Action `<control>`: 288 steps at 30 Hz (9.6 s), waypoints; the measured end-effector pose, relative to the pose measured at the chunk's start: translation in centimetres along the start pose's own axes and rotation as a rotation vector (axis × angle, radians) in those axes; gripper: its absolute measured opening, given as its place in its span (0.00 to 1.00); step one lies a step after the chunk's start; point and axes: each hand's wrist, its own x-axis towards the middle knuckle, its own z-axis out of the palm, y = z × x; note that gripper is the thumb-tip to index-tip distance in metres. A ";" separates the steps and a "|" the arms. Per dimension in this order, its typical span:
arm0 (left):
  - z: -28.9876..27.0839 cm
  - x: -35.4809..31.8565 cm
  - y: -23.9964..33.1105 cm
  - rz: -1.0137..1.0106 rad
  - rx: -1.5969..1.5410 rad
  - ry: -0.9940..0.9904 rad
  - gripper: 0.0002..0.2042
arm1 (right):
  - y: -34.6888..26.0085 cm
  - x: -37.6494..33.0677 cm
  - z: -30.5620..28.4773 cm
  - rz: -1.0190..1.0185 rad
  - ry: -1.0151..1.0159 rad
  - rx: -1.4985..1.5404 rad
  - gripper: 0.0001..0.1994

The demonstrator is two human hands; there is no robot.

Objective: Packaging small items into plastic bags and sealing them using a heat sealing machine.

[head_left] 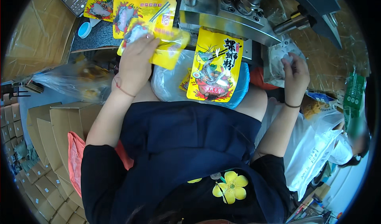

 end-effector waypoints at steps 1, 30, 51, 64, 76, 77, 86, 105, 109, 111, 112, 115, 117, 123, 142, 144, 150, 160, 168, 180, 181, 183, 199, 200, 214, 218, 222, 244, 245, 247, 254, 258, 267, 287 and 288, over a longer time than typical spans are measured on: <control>-1.4 0.1 1.5 -0.175 -0.103 0.018 0.14 | -0.2 -0.3 0.0 0.009 0.000 -0.002 0.12; 2.1 1.8 14.1 -0.704 -1.933 -0.772 0.14 | -7.4 0.7 -1.6 0.107 -0.352 0.448 0.14; -0.1 0.8 0.7 0.035 0.170 -0.013 0.16 | -0.4 -0.2 0.4 0.022 0.040 0.070 0.11; -0.9 2.4 11.5 -0.627 -1.364 -0.499 0.12 | -12.7 1.0 0.5 -0.333 -0.169 0.694 0.05; 2.2 3.4 12.4 -0.772 -1.976 -0.550 0.16 | -2.3 1.7 1.1 -0.099 -0.163 -0.017 0.16; 2.9 4.1 11.8 -0.774 -2.049 -0.506 0.16 | -0.1 1.5 1.8 -0.117 -0.249 -0.057 0.16; 2.7 5.1 5.7 -0.471 -0.765 0.118 0.27 | 0.7 0.4 2.5 -0.062 -0.192 0.070 0.16; -0.3 2.7 10.7 -0.605 -1.231 -0.486 0.14 | -13.5 0.9 1.5 -0.230 -0.194 0.734 0.07; 1.0 2.5 12.7 -0.542 -1.746 -0.562 0.17 | -10.6 1.0 0.0 -0.287 -0.443 0.624 0.11; 1.3 2.6 13.7 -0.607 -1.861 -0.684 0.15 | -10.4 0.9 -0.6 -0.161 -0.589 0.766 0.12; 1.6 2.4 13.7 -0.611 -1.862 -0.681 0.15 | -10.2 0.9 -0.8 -0.196 -0.511 0.720 0.12; 2.7 2.7 12.8 -0.707 -1.931 -0.711 0.16 | -6.8 1.5 -0.8 -0.056 -0.191 0.108 0.12; 2.5 4.4 11.7 -0.711 -2.043 -0.575 0.17 | -3.5 1.5 -0.6 0.047 -0.268 -0.061 0.14; 2.7 7.0 9.3 -0.743 -1.965 -0.470 0.18 | 1.1 0.8 2.4 -0.061 -0.297 -0.065 0.18; -0.8 1.3 7.5 -0.436 -0.986 -0.223 0.09 | -8.9 -1.8 0.6 0.163 -0.468 1.002 0.20; 0.2 1.5 9.1 -0.421 -0.984 -0.223 0.09 | -10.1 -1.4 -0.4 0.106 -0.569 0.901 0.15; 0.5 1.9 11.8 -0.457 -1.087 -0.382 0.11 | -11.0 -0.6 0.1 -0.041 -0.241 0.866 0.10; 2.1 1.3 14.1 -0.622 -1.829 -0.674 0.17 | -9.9 -0.1 -0.5 -0.194 -0.453 0.603 0.10; 2.6 3.4 12.5 -0.758 -1.998 -0.549 0.15 | -0.5 1.9 0.4 -0.206 -0.113 -0.157 0.15; 2.9 6.1 9.7 -0.857 -2.054 -0.434 0.16 | 1.2 0.6 3.4 0.044 -0.174 -0.067 0.13; 2.8 6.1 9.6 -0.850 -2.073 -0.453 0.16 | 1.1 0.5 3.5 0.034 -0.172 -0.057 0.13; 2.8 6.2 9.7 -0.824 -2.087 -0.446 0.16 | 1.6 0.3 3.8 0.017 -0.036 -0.033 0.13; 1.1 0.0 0.9 -0.152 0.109 0.255 0.16 | 5.4 -0.9 5.3 0.017 -0.081 -0.119 0.19; 0.9 0.0 1.1 -0.163 0.080 0.258 0.15 | 5.7 -1.0 5.3 0.024 -0.081 -0.123 0.20; 1.6 -0.8 1.2 -0.240 0.050 0.280 0.13 | 5.7 -0.4 5.5 0.029 -0.114 -0.110 0.22; 1.5 -0.5 1.3 -0.210 -0.003 0.240 0.13 | 6.6 -0.5 5.0 0.046 -0.148 -0.115 0.23; 1.8 -0.2 1.2 -0.233 0.117 0.260 0.15 | 5.9 -0.3 5.5 0.108 -0.151 -0.138 0.23; -1.1 0.2 2.3 -0.380 -0.618 0.322 0.09 | 4.6 -0.5 1.8 0.198 0.216 0.052 0.17; -1.4 0.3 3.1 -0.441 -0.784 0.224 0.10 | 3.7 -0.5 2.1 0.227 0.260 0.246 0.15; -2.6 0.7 5.2 -0.495 -0.949 0.047 0.10 | -2.8 -0.8 1.8 0.132 0.063 0.401 0.13; -2.2 1.8 10.7 -0.383 -1.006 -0.229 0.11 | -14.3 1.8 -0.7 -0.130 -0.166 0.872 0.07; -0.9 1.9 13.3 -0.524 -1.692 -0.339 0.17 | -12.1 2.3 -1.1 -0.334 -0.381 0.684 0.09; 1.9 2.9 12.4 -0.758 -1.985 -0.595 0.16 | -6.5 0.3 -1.9 0.278 -0.272 0.755 0.23; -1.3 1.2 1.0 -0.251 -0.323 -0.036 0.12 | -8.2 -2.1 0.5 0.045 -0.336 0.626 0.12; -1.9 0.9 1.7 -0.506 -0.624 -0.079 0.11 | -9.1 -1.9 1.2 -0.017 -0.311 0.602 0.10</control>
